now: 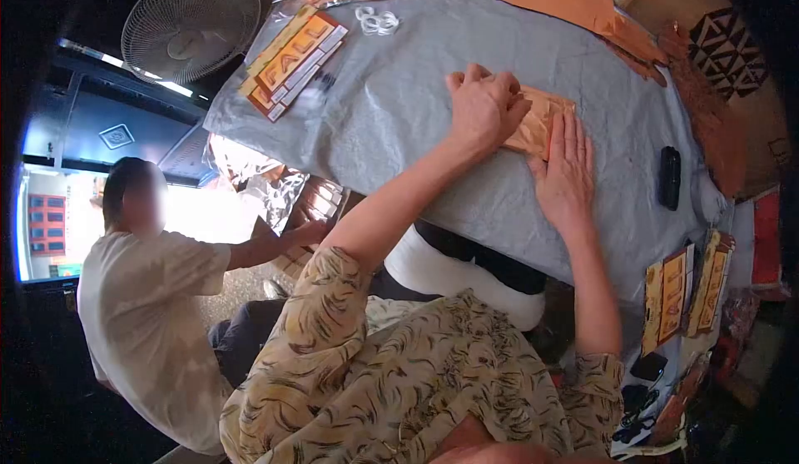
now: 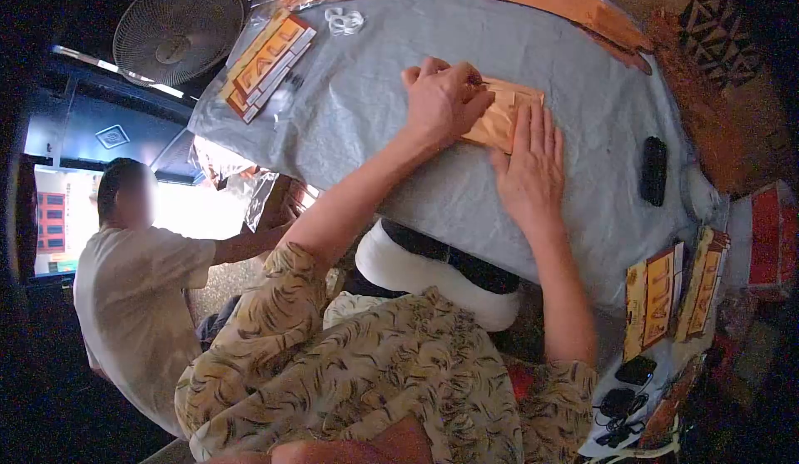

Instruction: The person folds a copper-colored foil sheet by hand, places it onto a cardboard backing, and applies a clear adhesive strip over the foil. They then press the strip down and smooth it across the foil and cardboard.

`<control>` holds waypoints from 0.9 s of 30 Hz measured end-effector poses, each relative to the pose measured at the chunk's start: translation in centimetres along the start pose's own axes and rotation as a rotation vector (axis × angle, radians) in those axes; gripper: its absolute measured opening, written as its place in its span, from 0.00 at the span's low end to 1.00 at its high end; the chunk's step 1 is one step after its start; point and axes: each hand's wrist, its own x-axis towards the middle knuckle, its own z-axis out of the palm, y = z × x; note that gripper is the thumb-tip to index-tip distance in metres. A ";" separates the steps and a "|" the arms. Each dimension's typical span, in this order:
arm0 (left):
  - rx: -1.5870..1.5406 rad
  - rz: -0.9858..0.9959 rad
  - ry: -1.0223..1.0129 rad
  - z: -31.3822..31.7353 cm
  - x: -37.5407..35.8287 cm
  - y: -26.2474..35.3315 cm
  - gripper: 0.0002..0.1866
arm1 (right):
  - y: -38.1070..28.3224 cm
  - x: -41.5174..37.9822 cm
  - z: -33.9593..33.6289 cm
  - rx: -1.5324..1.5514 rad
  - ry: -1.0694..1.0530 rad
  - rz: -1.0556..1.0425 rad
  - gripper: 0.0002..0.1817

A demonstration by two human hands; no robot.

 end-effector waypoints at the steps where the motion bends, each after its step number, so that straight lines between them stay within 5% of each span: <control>1: 0.005 -0.008 0.011 -0.1 -0.2 -0.1 0.14 | -0.2 0.1 0.2 0.003 0.001 0.000 0.44; 19: 0.016 0.033 0.015 -0.8 0.4 -0.7 0.16 | -1.7 1.2 0.1 0.041 -0.017 -0.083 0.47; 23: -0.285 -0.116 -0.176 -3.4 1.0 -3.9 0.18 | -1.5 1.2 0.2 0.051 0.000 -0.104 0.46; 27: -0.480 -0.260 -0.044 -5.7 -0.4 -4.5 0.18 | -1.7 1.3 0.0 0.042 -0.003 -0.096 0.45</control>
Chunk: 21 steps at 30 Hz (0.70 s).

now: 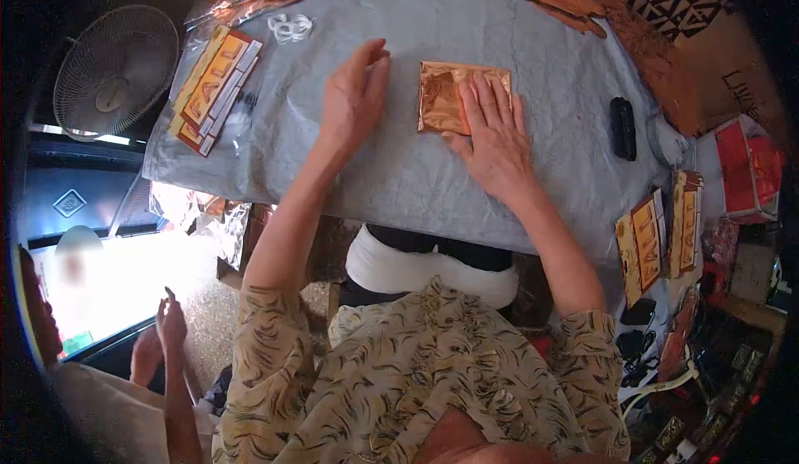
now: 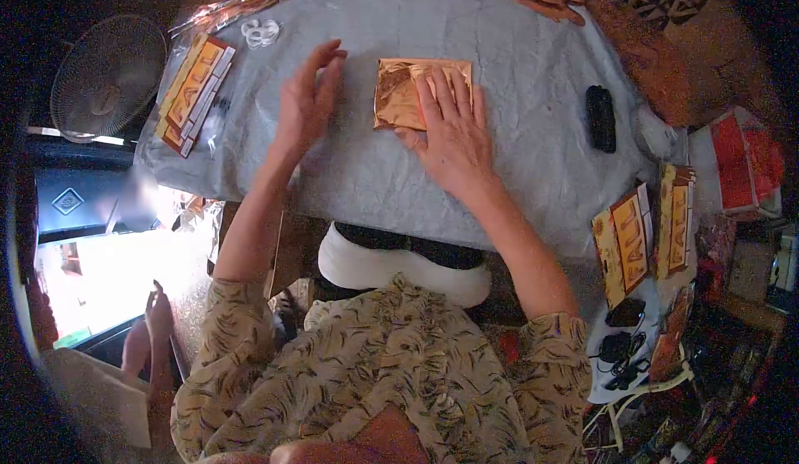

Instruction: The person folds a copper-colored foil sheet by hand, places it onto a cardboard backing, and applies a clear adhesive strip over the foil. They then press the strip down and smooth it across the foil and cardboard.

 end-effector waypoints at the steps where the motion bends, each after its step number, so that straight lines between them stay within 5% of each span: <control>1: 0.245 0.135 -0.001 0.1 -0.8 -0.1 0.18 | 0.0 0.0 0.1 0.003 -0.003 -0.003 0.45; 2: 0.490 0.269 -0.001 0.2 -1.6 -0.2 0.19 | 0.1 0.0 0.2 -0.002 0.000 -0.001 0.45; 21: 0.495 0.281 -0.088 1.9 -3.7 1.2 0.23 | 0.2 0.0 0.3 -0.040 -0.026 -0.005 0.45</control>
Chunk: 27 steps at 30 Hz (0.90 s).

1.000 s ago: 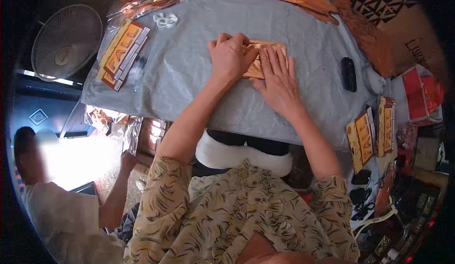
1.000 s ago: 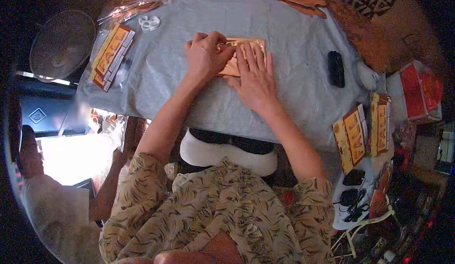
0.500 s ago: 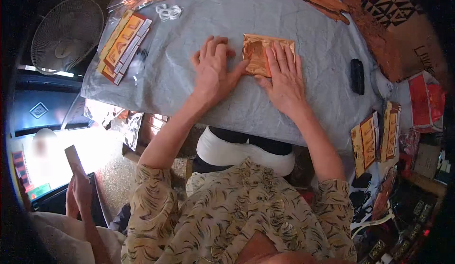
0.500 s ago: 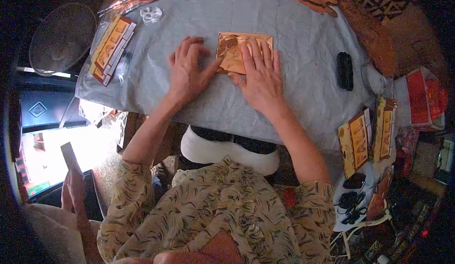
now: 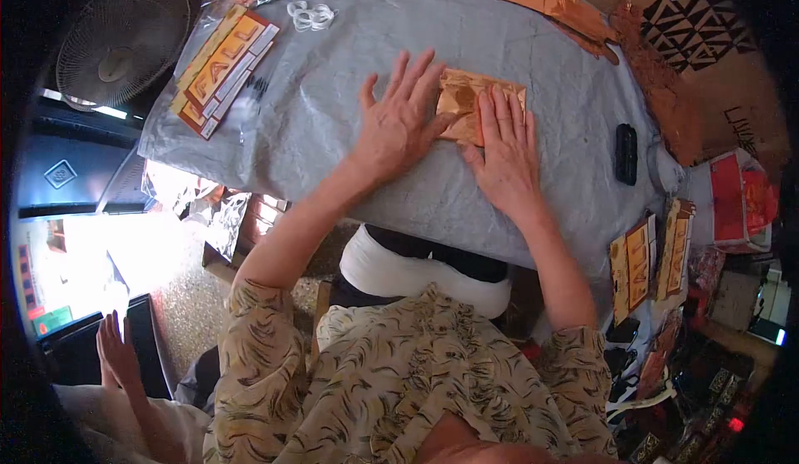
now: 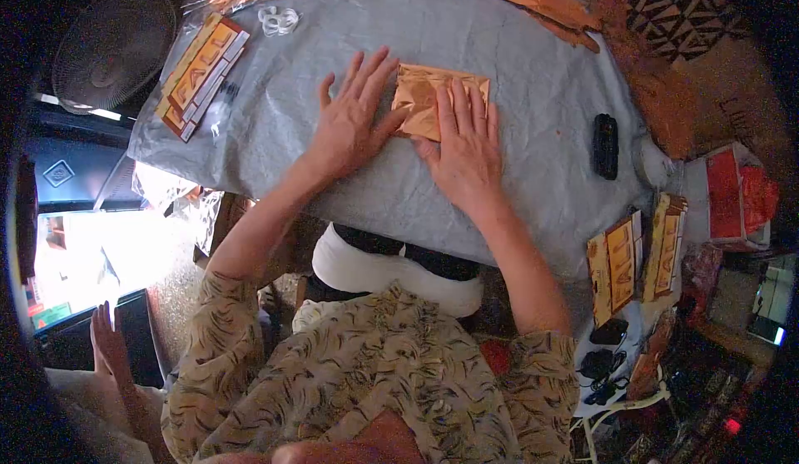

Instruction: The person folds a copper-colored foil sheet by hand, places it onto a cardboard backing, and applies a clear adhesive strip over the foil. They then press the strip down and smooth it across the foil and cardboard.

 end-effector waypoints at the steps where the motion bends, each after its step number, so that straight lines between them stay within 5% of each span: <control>1: 0.042 0.047 -0.027 0.2 0.6 -0.6 0.23 | 0.0 0.1 0.0 -0.006 0.002 -0.001 0.45; 10: -0.039 0.061 -0.144 2.0 5.7 -6.3 0.20 | 0.0 0.2 -0.1 -0.014 -0.014 -0.003 0.44; 22: -0.084 0.087 0.034 3.4 7.4 -6.0 0.11 | 0.0 0.1 -0.1 -0.022 -0.008 -0.006 0.44; 25: -0.184 0.042 -0.016 2.8 7.3 -6.4 0.09 | 0.1 -0.1 0.0 -0.014 0.012 -0.001 0.44; 27: -0.530 -0.086 -0.046 1.9 6.5 -5.5 0.17 | 0.1 0.0 0.1 -0.001 0.002 0.002 0.43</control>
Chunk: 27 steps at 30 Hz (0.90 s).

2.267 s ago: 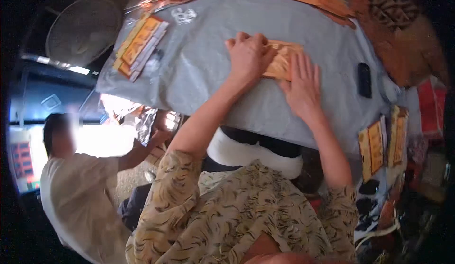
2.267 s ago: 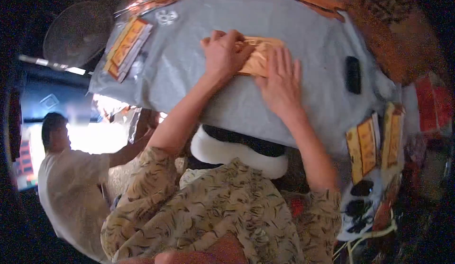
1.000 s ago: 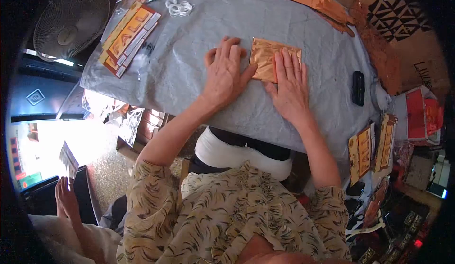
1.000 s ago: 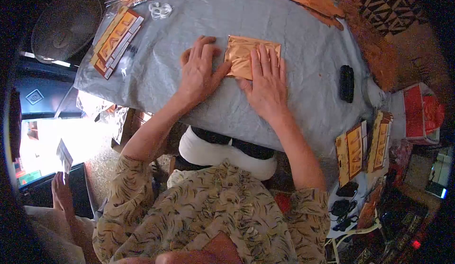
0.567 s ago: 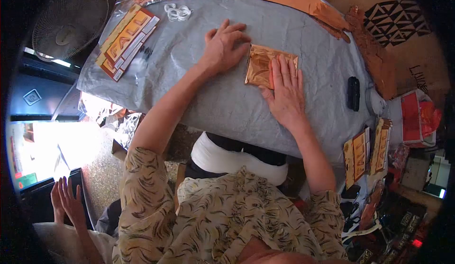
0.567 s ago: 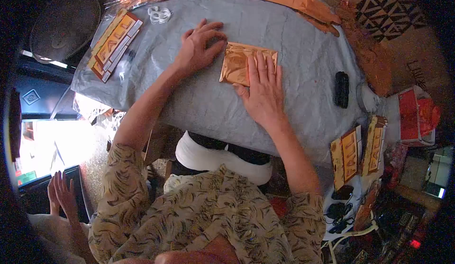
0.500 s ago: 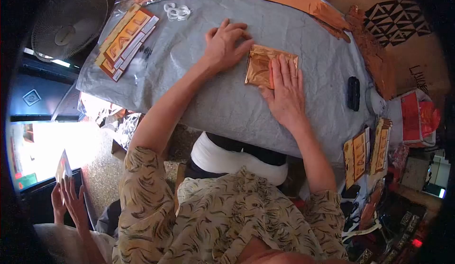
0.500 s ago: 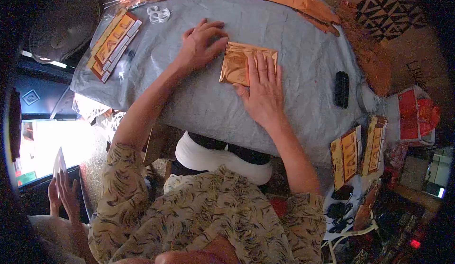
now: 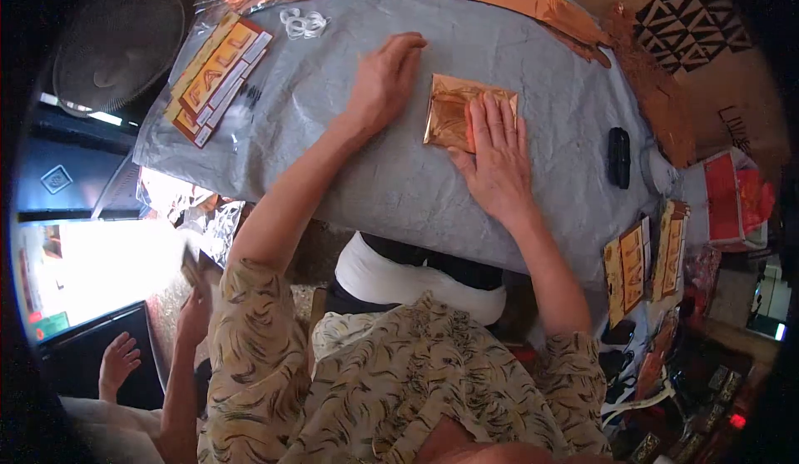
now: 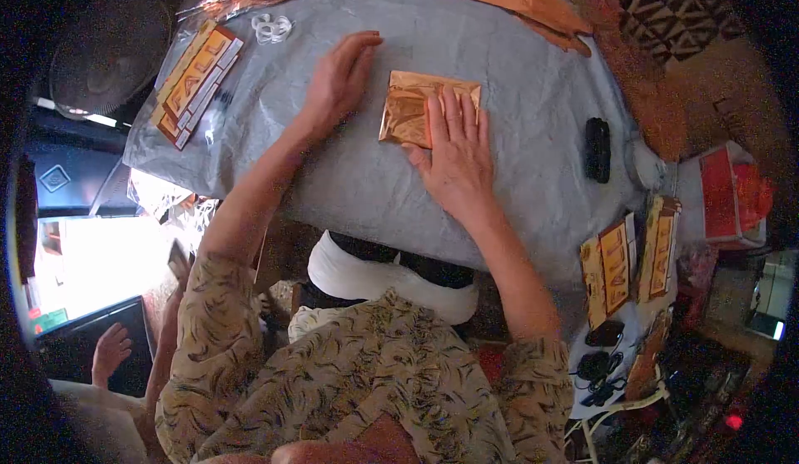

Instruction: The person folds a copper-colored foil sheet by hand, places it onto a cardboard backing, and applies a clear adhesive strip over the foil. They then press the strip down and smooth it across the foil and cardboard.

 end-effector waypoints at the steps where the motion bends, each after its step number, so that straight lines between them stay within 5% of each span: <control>1: -0.002 0.005 -0.015 0.2 -1.1 1.2 0.17 | 0.0 0.0 0.0 0.002 0.003 0.016 0.43; 3: 0.568 0.350 -0.196 0.8 -3.7 3.8 0.25 | -0.1 0.2 -0.2 0.005 -0.009 0.012 0.43; 6: 0.720 0.447 -0.329 2.0 -5.0 5.1 0.30 | -0.2 0.1 0.1 0.004 -0.008 0.042 0.44; 25: 0.777 0.386 -0.402 2.2 -4.6 4.5 0.33 | 5.8 -0.3 -1.8 -0.029 -0.017 0.146 0.39; 27: 0.772 0.376 -0.392 2.0 -4.4 4.6 0.34 | 5.0 -0.8 -2.6 -0.104 0.123 0.132 0.37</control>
